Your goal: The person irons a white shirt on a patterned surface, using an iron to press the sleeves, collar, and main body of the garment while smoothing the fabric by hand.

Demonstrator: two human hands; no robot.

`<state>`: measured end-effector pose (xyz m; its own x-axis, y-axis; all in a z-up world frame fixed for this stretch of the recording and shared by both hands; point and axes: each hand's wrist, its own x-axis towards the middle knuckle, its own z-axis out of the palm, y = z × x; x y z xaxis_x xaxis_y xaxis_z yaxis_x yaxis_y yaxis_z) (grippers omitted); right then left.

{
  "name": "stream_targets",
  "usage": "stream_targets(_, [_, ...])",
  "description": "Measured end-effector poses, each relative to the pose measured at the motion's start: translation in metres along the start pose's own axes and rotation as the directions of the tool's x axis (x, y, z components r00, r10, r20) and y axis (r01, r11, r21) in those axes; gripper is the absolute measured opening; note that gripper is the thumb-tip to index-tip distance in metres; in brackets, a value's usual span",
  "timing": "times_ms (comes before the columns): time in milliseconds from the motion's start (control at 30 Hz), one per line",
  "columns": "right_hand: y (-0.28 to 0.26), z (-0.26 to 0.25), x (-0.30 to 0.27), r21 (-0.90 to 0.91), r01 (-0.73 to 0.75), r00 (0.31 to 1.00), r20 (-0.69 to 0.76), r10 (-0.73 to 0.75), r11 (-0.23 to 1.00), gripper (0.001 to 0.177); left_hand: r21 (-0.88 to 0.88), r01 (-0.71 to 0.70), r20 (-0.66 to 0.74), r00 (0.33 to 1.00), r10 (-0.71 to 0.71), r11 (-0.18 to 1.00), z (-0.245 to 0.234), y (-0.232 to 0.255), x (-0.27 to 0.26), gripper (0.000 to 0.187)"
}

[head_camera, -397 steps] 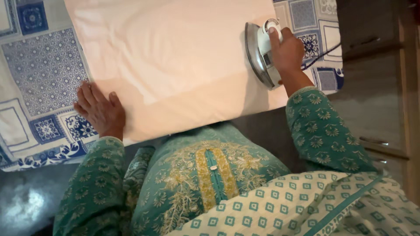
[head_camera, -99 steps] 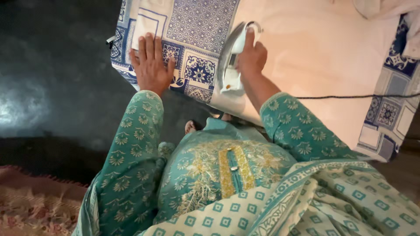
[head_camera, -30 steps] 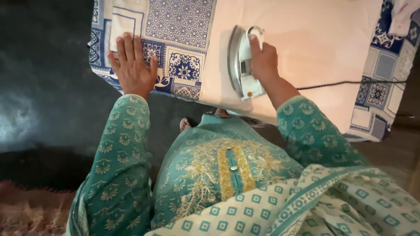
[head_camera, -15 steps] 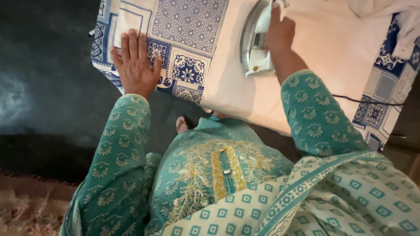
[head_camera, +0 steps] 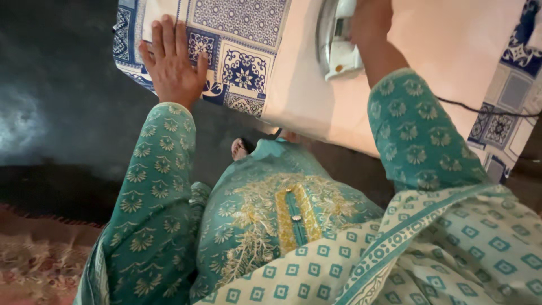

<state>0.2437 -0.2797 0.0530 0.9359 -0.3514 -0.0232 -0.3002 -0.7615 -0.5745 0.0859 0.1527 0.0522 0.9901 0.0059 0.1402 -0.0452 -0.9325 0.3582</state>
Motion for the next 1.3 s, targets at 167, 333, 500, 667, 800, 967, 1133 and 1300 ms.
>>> stream_targets(167, [-0.005, -0.037, -0.079, -0.058, 0.227, 0.966, 0.142, -0.217, 0.972, 0.053, 0.006, 0.025, 0.025, 0.999, -0.025, 1.0, 0.004, -0.001, -0.001, 0.067])
stream_targets(333, [-0.015, -0.099, -0.139, -0.081, 0.136, 0.841, 0.537, -0.071, 0.987, 0.051, 0.02, -0.019, -0.009, 1.0, 0.019, 1.0, 0.005, -0.003, -0.001, 0.069])
stream_targets(500, [-0.006, -0.12, -0.152, -0.017, 0.43, 0.676, 0.669, -0.309, 0.903, 0.05, 0.021, -0.004, 0.006, 1.0, 0.004, 1.0, 0.003, 0.001, 0.001, 0.07])
stream_targets(667, [-0.031, -0.109, -0.145, -0.011, 0.478, 0.61, 0.723, -0.323, 0.878, 0.052, 0.012, 0.013, 0.022, 1.0, -0.014, 1.0, -0.001, 0.003, 0.002, 0.07])
stream_targets(800, [-0.051, -0.088, -0.127, -0.018, 0.585, 0.601, 0.682, -0.418, 0.811, 0.052, 0.031, 0.007, 0.014, 1.0, -0.007, 0.999, 0.0, 0.002, 0.001, 0.07])
stream_targets(967, [-0.064, -0.065, -0.103, -0.021, 0.642, 0.624, 0.595, -0.507, 0.766, 0.052, 0.018, 0.014, 0.016, 1.0, -0.014, 1.0, 0.001, 0.002, 0.001, 0.07])
stream_targets(1133, [-0.068, -0.046, -0.094, -0.049, 0.651, 0.67, 0.506, -0.543, 0.757, 0.055, 0.03, -0.004, -0.005, 1.0, 0.004, 1.0, 0.006, -0.003, -0.001, 0.068])
stream_targets(1300, [-0.064, -0.055, -0.119, -0.002, 0.578, 0.683, 0.549, -0.482, 0.816, 0.057, 0.043, -0.006, 0.028, 1.0, 0.005, 0.999, 0.007, -0.005, 0.0, 0.07])
